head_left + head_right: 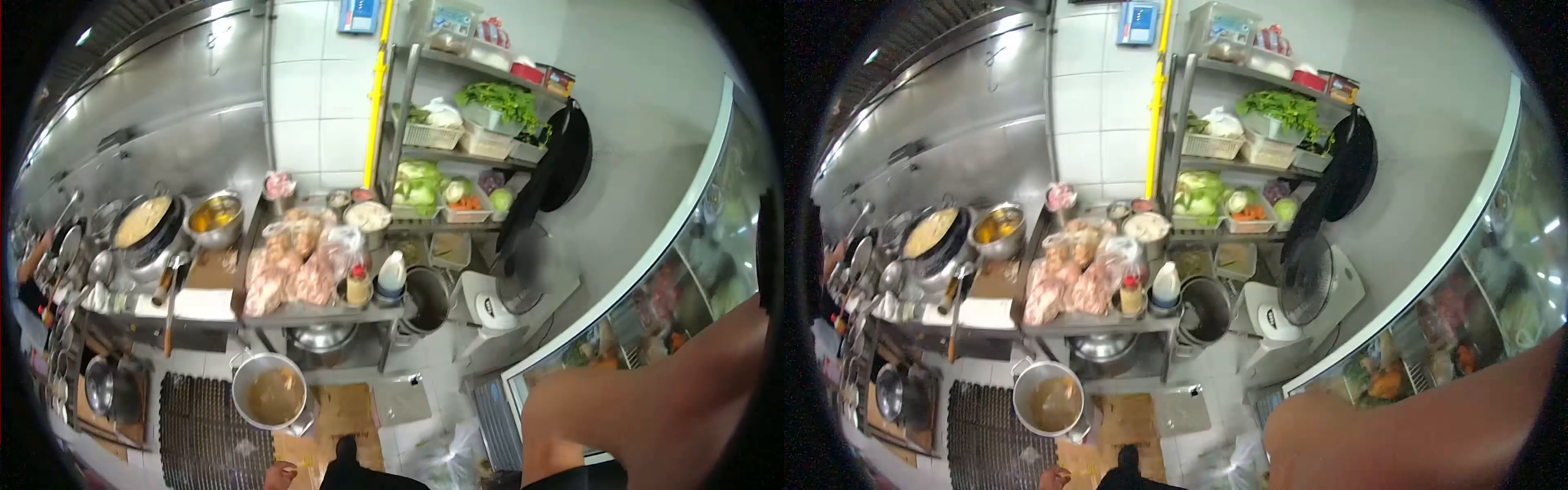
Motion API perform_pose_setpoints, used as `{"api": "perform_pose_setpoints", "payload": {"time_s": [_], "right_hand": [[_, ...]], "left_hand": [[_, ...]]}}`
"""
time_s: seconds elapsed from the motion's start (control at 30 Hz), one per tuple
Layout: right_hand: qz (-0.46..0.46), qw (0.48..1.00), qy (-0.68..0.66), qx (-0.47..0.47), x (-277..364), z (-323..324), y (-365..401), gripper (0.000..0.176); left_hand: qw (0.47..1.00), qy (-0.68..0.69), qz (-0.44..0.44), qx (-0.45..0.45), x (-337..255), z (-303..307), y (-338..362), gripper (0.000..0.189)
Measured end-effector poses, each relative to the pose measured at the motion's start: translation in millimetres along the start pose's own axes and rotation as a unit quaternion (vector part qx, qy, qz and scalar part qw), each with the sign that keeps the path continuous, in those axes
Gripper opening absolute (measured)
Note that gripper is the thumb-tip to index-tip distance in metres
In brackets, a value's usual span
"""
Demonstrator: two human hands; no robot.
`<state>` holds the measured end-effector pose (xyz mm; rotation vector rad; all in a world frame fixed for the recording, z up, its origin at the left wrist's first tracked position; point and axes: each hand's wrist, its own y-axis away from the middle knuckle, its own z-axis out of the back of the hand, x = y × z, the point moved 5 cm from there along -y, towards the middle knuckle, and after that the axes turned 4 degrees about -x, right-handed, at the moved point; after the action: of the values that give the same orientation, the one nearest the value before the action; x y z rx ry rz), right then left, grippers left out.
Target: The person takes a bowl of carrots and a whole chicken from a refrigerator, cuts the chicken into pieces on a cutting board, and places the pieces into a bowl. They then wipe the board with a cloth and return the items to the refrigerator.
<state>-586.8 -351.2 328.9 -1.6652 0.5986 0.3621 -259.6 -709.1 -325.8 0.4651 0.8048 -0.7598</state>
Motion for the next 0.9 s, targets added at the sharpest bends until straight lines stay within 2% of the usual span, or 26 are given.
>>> {"api": "perform_pose_setpoints", "payload": {"time_s": [0.03, 0.1, 0.13, 0.17, 0.2, 0.27, 0.33, 0.4, 0.47, 0.53, 0.6, 0.67, 0.73, 0.77, 0.8, 0.83, 0.9], "right_hand": [[0.0, 1.0, 0.009, 0.006, -5, -11, 4, 0.037], [-0.007, 1.0, 0.024, 0.014, -13, -27, 12, 0.037], [-0.014, 0.999, 0.033, 0.018, -16, -33, 16, 0.037], [-0.021, 0.999, 0.04, 0.019, -19, -36, 22, 0.037], [-0.023, 0.998, 0.048, 0.02, -22, -41, 27, 0.037], [-0.024, 0.998, 0.063, 0.018, -27, -45, 36, 0.037], [-0.024, 0.998, 0.062, 0.017, -32, -47, 39, 0.037], [-0.045, 0.996, 0.074, 0.026, -35, -44, 42, 0.037], [-0.053, 0.995, 0.078, 0.025, -41, -38, 44, 0.037], [-0.045, 0.994, 0.093, 0.021, -39, -26, 47, 0.037], [-0.047, 0.993, 0.103, 0.02, -39, -16, 50, 0.037], [-0.055, 0.991, 0.117, 0.025, -41, -7, 51, 0.037], [-0.06, 0.989, 0.13, 0.026, -44, 1, 50, 0.037], [-0.058, 0.988, 0.137, 0.028, -44, 3, 49, 0.037], [-0.052, 0.987, 0.147, 0.035, -43, 3, 47, 0.037], [-0.052, 0.986, 0.155, 0.041, -43, 4, 46, 0.037], [-0.046, 0.982, 0.176, 0.055, -41, 3, 43, 0.037]], "left_hand": [[0.915, 0.37, 0.151, 0.052, 94, -47, -30, 0.025], [0.984, 0.132, 0.021, 0.115, 47, -17, -83, 0.021], [0.991, 0.018, -0.051, 0.124, -10, 12, -111, 0.02], [0.992, 0.028, -0.012, 0.12, -67, 34, -133, 0.021], [0.993, 0.038, 0.022, 0.113, -99, 48, -151, 0.023], [0.985, 0.03, -0.104, 0.132, -98, 41, -194, 0.028], [0.982, 0.017, -0.035, 0.185, -135, 37, -218, 0.026], [0.968, -0.088, -0.135, 0.191, -185, 44, -231, 0.027], [0.971, -0.035, -0.13, 0.2, -241, 54, -232, 0.028], [0.967, -0.043, -0.138, 0.21, -280, 65, -232, 0.029], [0.959, -0.047, -0.151, 0.234, -266, 53, -249, 0.03], [0.964, -0.108, -0.179, 0.166, -248, 52, -278, 0.022], [0.966, -0.055, -0.217, 0.129, -228, 55, -323, 0.023], [0.981, 0.039, -0.129, 0.137, -223, 63, -349, 0.022], [0.989, -0.045, -0.101, 0.095, -236, 77, -371, 0.02], [0.976, -0.038, -0.21, 0.046, -240, 91, -400, 0.019], [0.99, 0.043, -0.132, -0.014, -249, 116, -452, 0.02]]}}
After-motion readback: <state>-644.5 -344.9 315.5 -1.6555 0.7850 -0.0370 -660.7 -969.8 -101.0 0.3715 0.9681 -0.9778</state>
